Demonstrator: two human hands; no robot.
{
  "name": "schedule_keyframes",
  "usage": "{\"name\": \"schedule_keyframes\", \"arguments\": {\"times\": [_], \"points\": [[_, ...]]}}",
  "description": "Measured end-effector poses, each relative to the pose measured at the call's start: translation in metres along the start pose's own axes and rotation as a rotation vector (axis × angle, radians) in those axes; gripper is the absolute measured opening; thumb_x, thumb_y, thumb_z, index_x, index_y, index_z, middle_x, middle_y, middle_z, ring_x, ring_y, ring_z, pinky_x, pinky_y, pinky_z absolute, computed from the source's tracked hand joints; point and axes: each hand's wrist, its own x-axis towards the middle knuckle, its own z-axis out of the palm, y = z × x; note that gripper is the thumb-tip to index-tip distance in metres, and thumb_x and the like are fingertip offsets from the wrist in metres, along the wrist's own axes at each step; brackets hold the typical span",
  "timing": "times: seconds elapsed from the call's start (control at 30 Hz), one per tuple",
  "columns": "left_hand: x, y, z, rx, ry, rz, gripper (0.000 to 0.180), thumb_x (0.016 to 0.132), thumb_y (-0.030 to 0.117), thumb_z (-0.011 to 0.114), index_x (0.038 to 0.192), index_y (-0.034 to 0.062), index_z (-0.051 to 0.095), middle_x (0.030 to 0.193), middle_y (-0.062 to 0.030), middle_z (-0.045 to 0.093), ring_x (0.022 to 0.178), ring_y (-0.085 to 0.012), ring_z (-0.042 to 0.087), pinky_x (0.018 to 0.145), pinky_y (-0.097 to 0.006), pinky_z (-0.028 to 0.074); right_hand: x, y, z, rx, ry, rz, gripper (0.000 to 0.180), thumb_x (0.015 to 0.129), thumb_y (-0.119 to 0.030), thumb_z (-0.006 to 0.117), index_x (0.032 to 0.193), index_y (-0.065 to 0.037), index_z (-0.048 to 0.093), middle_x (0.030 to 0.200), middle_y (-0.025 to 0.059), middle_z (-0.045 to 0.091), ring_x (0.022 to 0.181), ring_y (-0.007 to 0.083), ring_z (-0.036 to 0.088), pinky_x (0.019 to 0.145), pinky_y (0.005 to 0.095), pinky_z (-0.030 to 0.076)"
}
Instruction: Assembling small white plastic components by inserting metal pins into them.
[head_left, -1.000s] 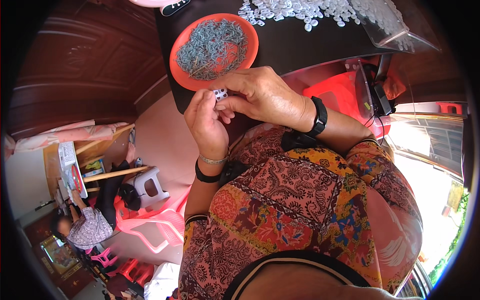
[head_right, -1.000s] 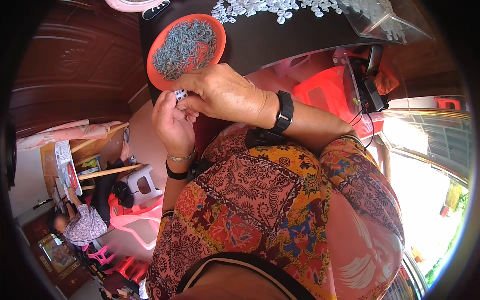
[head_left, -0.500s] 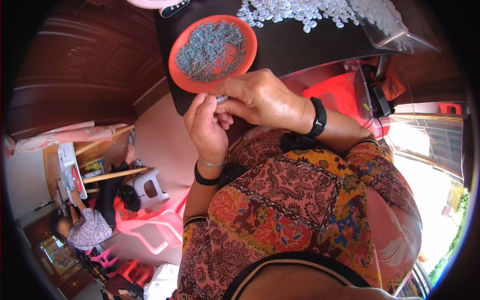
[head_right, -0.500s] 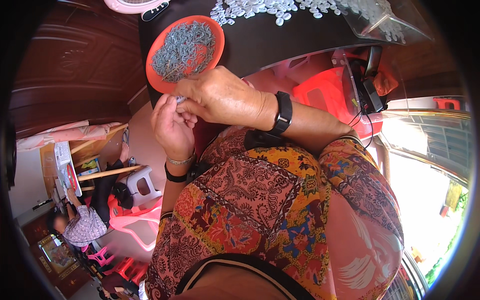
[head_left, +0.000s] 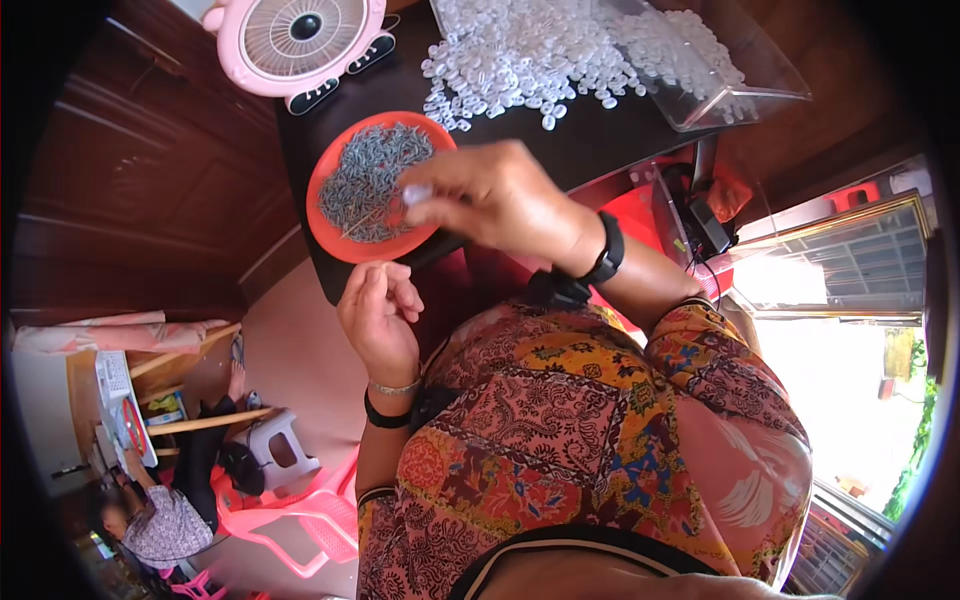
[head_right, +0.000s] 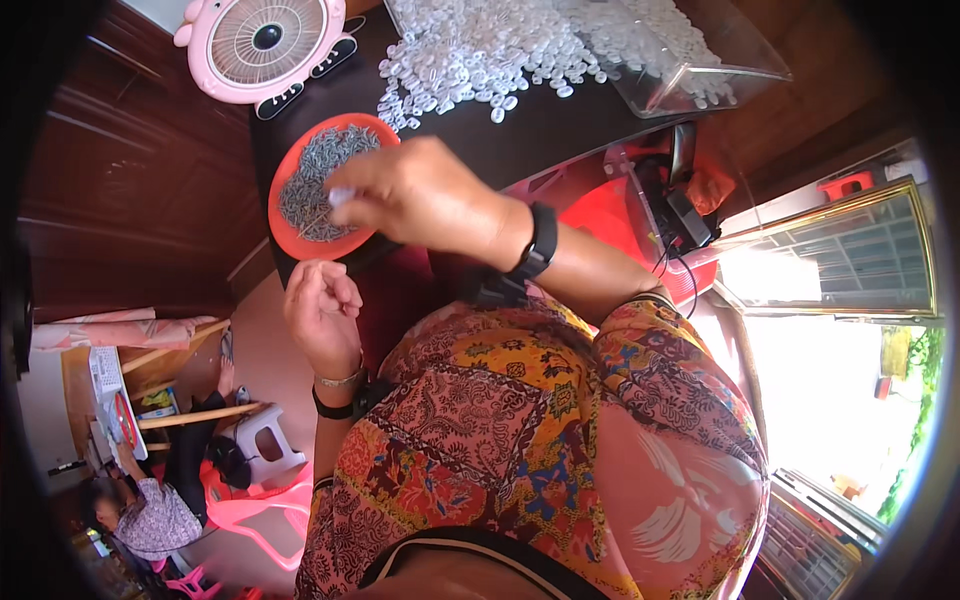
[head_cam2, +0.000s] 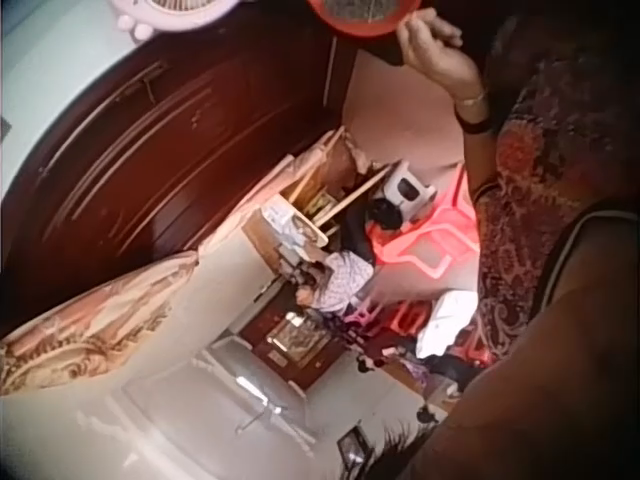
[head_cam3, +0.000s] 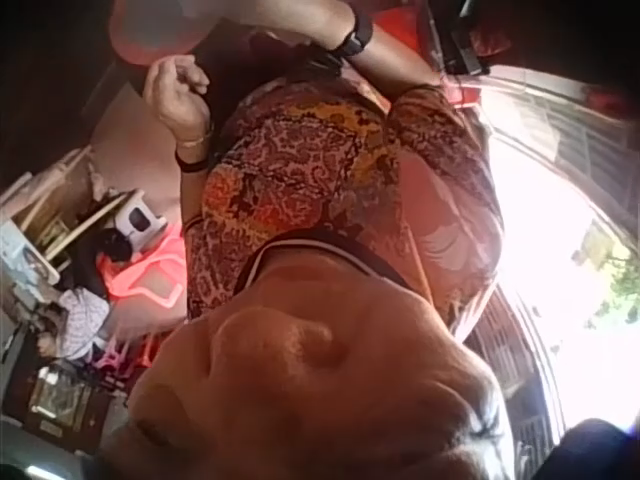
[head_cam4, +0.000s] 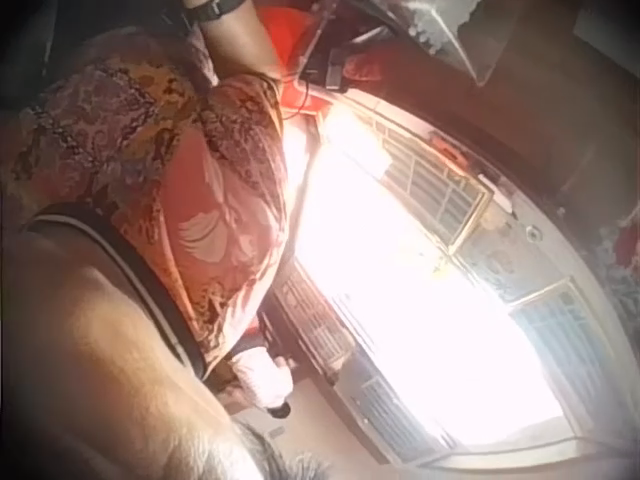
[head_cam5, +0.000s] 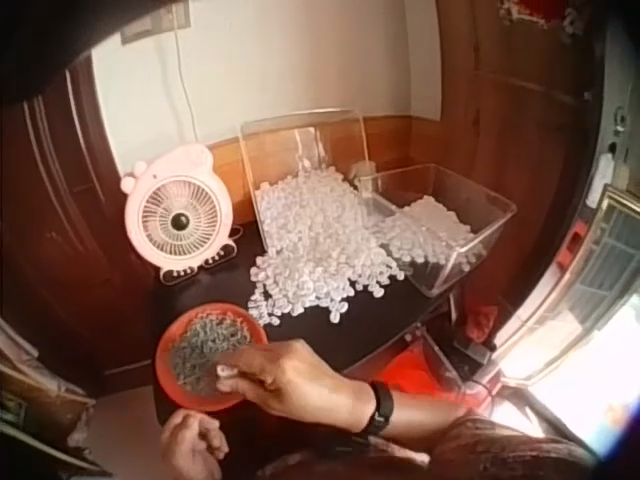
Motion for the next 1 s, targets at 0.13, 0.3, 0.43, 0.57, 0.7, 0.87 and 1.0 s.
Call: {"name": "schedule_keyframes", "arguments": {"times": [0.13,0.3,0.43,0.57,0.7,0.87,1.0], "points": [[-0.002,-0.006,-0.010,0.011,0.009,-0.003,0.027,0.093,0.019,0.044,0.080,-0.0006,0.057,0.059,-0.0037,0.049,0.049,-0.0101,0.046,0.045,-0.021,0.031,0.042,0.029,-0.083,-0.406,0.250,0.154,0.026,0.080,-0.018,0.073,0.101,-0.003,0.068,0.075,0.0106,0.068,0.065,0.0137,0.064,0.060,0.0260,0.050],[-0.002,-0.002,-0.008,-0.003,-0.041,0.001,0.026,0.093,0.018,0.044,0.080,-0.0002,0.057,0.059,-0.0034,0.049,0.050,-0.0098,0.046,0.045,-0.020,0.031,0.068,0.052,-0.197,-1.134,0.567,0.063,0.036,0.077,-0.015,0.062,0.112,-0.004,0.062,0.100,0.0184,0.066,0.093,0.0324,0.063,0.078,0.0379,0.050],[0.001,-0.004,-0.009,0.018,-0.069,-0.017,0.025,0.093,0.017,0.045,0.079,0.0004,0.058,0.059,-0.0025,0.050,0.051,-0.0089,0.046,0.045,-0.020,0.032,0.062,0.061,-0.191,-0.987,0.343,0.065,0.025,0.079,-0.015,0.061,0.099,-0.002,0.066,0.103,0.0183,0.064,0.098,0.0320,0.060,0.081,0.0399,0.048],[0.000,-0.005,-0.010,0.058,-0.069,-0.007,0.025,0.092,0.017,0.045,0.079,0.0006,0.058,0.060,-0.0020,0.050,0.051,-0.0084,0.046,0.046,-0.020,0.032,0.033,0.102,-0.128,-0.564,-0.103,0.264,0.020,0.084,-0.022,0.065,0.097,-0.008,0.069,0.086,0.0080,0.069,0.075,0.0181,0.065,0.068,0.0299,0.050],[0.001,-0.005,-0.010,0.071,-0.098,-0.026,0.024,0.091,0.017,0.046,0.079,0.0005,0.058,0.060,-0.0017,0.050,0.051,-0.0082,0.046,0.046,-0.020,0.032,0.021,0.117,-0.072,-0.510,-0.304,0.163,0.020,0.078,-0.023,0.061,0.090,-0.010,0.070,0.086,0.0118,0.068,0.081,0.0306,0.064,0.074,0.0397,0.051],[0.000,-0.005,-0.011,0.124,-0.107,-0.031,0.026,0.094,0.018,0.043,0.081,0.0000,0.056,0.061,-0.0035,0.049,0.051,-0.0106,0.047,0.046,-0.021,0.033,0.033,0.119,-0.026,-0.722,-0.510,0.254,0.019,0.078,-0.025,0.062,0.087,-0.010,0.068,0.084,0.0115,0.066,0.081,0.0309,0.063,0.073,0.0411,0.050],[0.000,-0.003,-0.013,0.126,-0.091,-0.052,0.025,0.092,0.018,0.045,0.080,0.0000,0.058,0.061,-0.0027,0.050,0.052,-0.0095,0.047,0.047,-0.021,0.033,0.029,0.128,-0.016,-0.773,-0.469,0.180,0.016,0.080,-0.021,0.058,0.082,-0.008,0.066,0.081,0.0130,0.065,0.081,0.0326,0.063,0.072,0.0428,0.050]]}}
